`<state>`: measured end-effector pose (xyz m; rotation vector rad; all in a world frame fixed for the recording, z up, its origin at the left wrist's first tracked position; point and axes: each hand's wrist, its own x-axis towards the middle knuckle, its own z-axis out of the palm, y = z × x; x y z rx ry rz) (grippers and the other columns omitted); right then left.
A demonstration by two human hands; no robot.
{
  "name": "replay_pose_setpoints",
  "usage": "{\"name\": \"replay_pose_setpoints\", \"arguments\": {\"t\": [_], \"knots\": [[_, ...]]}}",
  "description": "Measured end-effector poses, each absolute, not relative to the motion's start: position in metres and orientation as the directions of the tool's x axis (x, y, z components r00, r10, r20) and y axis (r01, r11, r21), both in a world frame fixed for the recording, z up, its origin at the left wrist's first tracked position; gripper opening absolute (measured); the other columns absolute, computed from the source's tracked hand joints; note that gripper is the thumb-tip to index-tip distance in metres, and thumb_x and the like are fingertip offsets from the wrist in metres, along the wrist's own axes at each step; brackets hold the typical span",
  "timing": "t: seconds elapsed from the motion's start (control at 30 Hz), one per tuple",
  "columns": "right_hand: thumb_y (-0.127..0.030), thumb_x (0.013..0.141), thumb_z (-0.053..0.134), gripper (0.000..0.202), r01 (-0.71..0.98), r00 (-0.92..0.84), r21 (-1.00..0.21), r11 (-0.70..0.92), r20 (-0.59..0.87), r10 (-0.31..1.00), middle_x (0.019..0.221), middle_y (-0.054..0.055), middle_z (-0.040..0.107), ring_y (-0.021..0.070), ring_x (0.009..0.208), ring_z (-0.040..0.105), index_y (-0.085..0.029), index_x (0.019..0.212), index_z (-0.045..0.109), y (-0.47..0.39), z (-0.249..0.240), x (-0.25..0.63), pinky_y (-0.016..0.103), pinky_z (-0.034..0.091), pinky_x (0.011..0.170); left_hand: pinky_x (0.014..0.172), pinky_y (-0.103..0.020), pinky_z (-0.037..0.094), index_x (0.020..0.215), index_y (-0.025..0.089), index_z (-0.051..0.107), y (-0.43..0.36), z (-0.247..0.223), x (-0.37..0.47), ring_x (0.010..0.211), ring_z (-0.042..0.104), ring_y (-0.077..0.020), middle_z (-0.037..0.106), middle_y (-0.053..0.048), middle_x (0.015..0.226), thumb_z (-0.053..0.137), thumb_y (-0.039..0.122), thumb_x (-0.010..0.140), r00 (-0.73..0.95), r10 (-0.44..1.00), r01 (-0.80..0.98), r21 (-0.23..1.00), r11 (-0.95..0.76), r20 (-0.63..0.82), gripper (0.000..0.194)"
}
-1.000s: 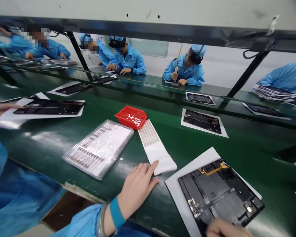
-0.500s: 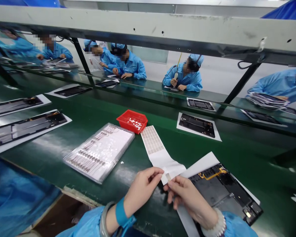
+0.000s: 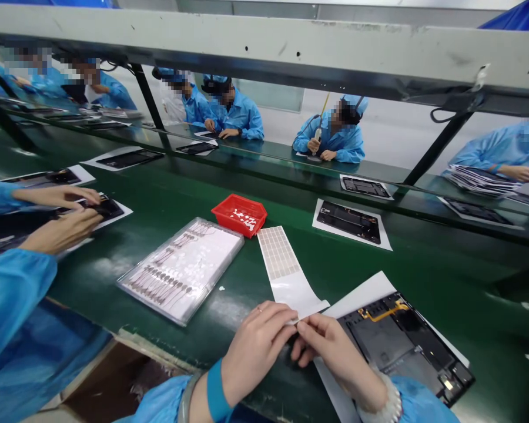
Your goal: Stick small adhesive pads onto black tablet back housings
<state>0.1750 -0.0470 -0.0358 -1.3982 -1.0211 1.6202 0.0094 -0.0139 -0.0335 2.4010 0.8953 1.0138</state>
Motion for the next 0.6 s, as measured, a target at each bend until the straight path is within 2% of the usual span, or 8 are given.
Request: {"name": "replay_pose_setpoints", "arguments": {"t": [0.2, 0.47, 0.6], "knots": [[-0.072, 0.063, 0.063, 0.061, -0.029, -0.126, -0.915, -0.401, -0.395, 0.910, 0.054, 0.002, 0.062, 0.0096, 0.046, 0.055, -0.011, 0.073, 0.061, -0.045, -0.039, 0.171, 0.021, 0.044, 0.048, 0.081, -0.032, 0.048, 0.094, 0.019, 0.064, -0.015, -0.032, 0.005, 0.087, 0.061, -0.0181, 0.068, -0.004, 0.093, 0.050, 0.019, 0.091, 0.521, 0.747, 0.389, 0.664, -0.639, 0.413, 0.013], [-0.072, 0.075, 0.049, 0.062, 0.150, -0.098, -0.956, -0.253, -0.269, 0.958, 0.054, 0.003, 0.061, 0.0102, 0.049, 0.054, -0.012, 0.075, 0.063, -0.045, -0.044, 0.162, 0.022, 0.043, 0.051, 0.075, -0.028, 0.046, 0.078, 0.020, 0.064, -0.013, -0.029, 0.001, 0.076, 0.060, -0.0150, 0.068, 0.000, 0.079, 0.049, 0.015, 0.089, 0.501, 0.802, 0.398, 0.736, -0.548, 0.326, 0.019], [-0.073, 0.069, 0.055, 0.060, 0.099, -0.100, -0.947, -0.304, -0.313, 0.944, 0.053, 0.001, 0.059, 0.0104, 0.049, 0.054, -0.013, 0.073, 0.061, -0.045, -0.042, 0.159, 0.022, 0.043, 0.050, 0.076, -0.027, 0.045, 0.082, 0.020, 0.064, -0.011, -0.031, -0.002, 0.077, 0.060, -0.0145, 0.068, 0.001, 0.082, 0.052, 0.013, 0.088, 0.492, 0.803, 0.380, 0.747, -0.546, 0.337, 0.015]]}}
